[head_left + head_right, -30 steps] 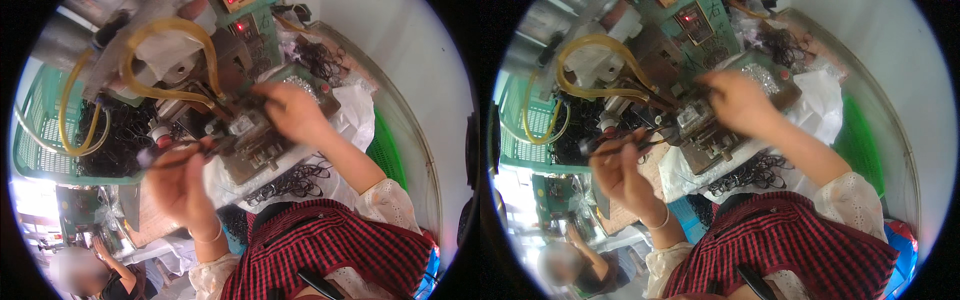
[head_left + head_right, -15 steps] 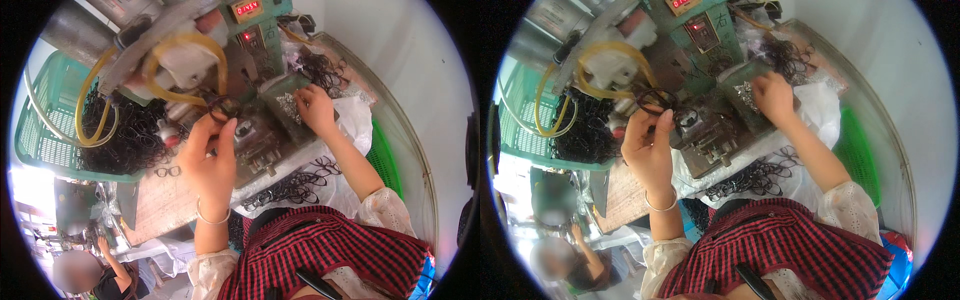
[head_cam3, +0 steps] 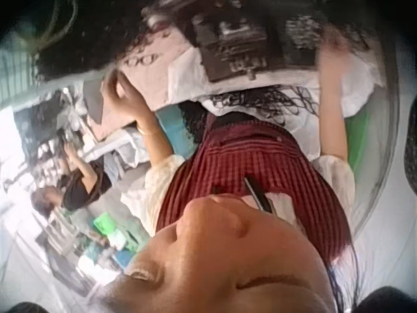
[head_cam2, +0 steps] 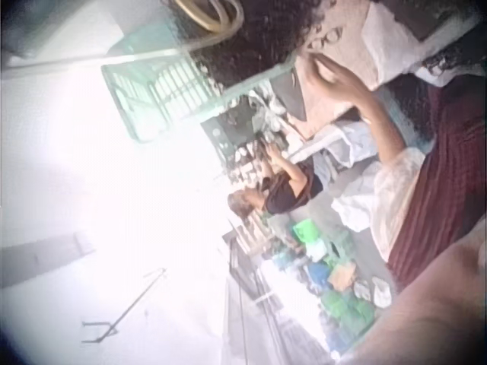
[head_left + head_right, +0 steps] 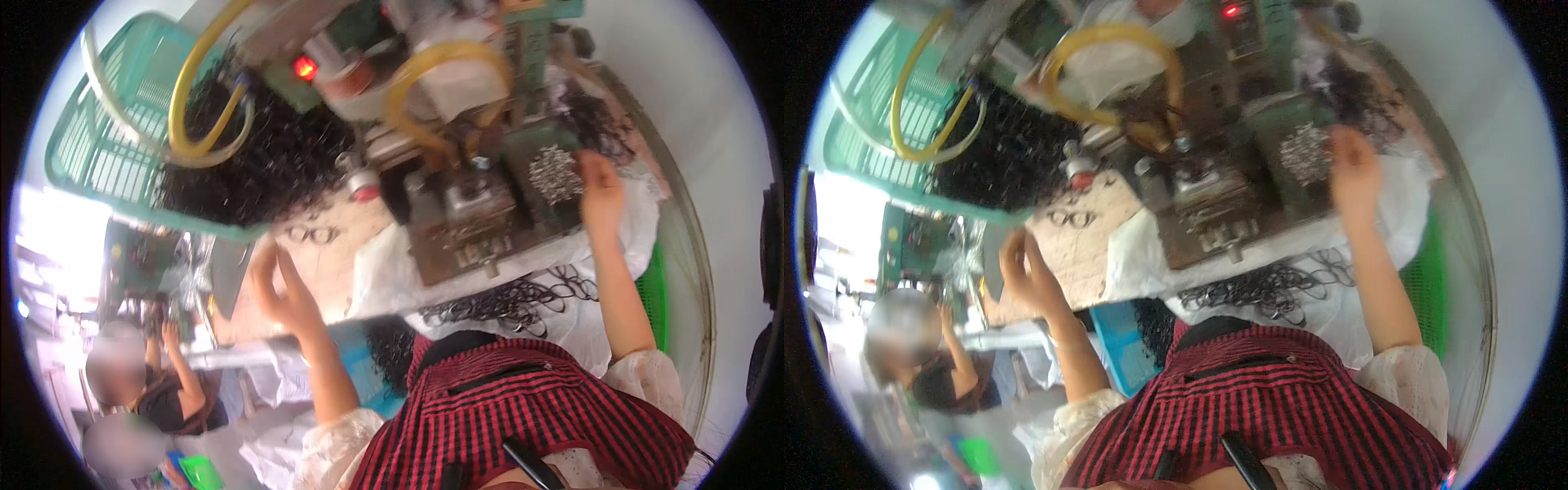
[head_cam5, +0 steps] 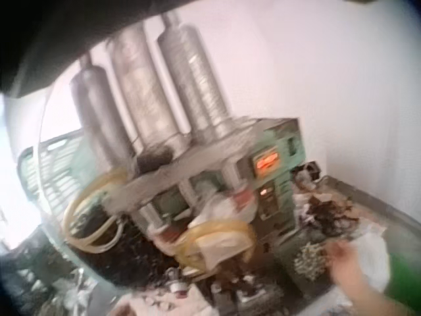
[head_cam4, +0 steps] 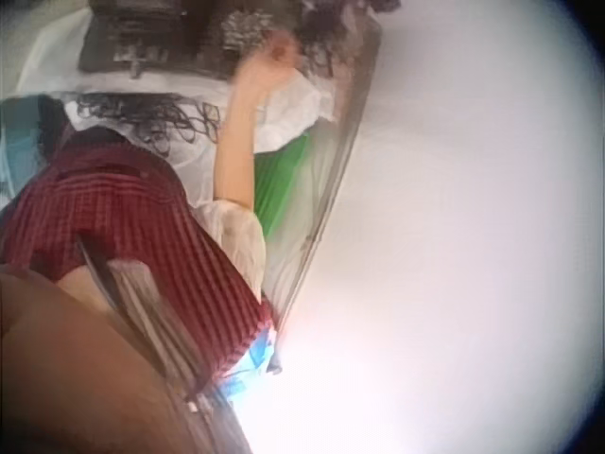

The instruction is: The person repeatedly picks up small metal components and dark hair ties, places them into a press machine, and removes the assembled hair accessories. The process is continuous and repetitive, with the person handling items one at a time.

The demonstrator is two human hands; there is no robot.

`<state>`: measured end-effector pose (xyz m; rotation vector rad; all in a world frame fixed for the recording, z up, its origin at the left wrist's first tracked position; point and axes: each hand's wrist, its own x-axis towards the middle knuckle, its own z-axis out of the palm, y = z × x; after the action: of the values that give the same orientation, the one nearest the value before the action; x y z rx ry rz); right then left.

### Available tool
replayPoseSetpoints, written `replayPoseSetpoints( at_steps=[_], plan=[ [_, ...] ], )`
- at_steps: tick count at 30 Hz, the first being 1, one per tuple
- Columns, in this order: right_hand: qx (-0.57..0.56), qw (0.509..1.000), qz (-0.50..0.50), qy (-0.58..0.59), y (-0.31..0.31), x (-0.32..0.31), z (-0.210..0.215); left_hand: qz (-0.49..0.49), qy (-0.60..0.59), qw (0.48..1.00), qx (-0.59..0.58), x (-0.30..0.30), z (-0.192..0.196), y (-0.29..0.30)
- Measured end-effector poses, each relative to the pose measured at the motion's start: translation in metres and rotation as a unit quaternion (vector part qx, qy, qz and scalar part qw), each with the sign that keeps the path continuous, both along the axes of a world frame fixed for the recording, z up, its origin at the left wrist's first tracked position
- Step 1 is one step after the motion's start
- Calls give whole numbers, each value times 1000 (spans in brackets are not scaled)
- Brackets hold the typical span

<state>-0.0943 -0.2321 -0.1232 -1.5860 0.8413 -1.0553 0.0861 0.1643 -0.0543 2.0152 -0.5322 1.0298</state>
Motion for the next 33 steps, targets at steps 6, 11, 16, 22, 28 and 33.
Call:
replayPoseSetpoints(
  at_steps=[6, 11, 16, 22, 28, 33],
  plan=[
    [-37, 996, 80, -26, 23, 34, 8, 221, 188, 927, 236, 113, -44, 36],
    [-141, 987, 52, 59, 27, 29, 9, 172, 397, 885, 174, 135, -96, 15],
    [-216, 969, 9, 122, 19, -47, 21, -54, 480, 874, -53, 99, -90, 34],
    [-248, 949, 167, 98, 60, -34, 84, -88, 437, 895, -27, 138, -60, 34],
    [-142, 966, 197, -90, 82, 48, 74, 83, 276, 926, 243, 149, -103, -6],
    [13, 955, 254, -154, 104, 49, 65, 49, 338, 903, 260, 109, -79, -7]
  ],
)
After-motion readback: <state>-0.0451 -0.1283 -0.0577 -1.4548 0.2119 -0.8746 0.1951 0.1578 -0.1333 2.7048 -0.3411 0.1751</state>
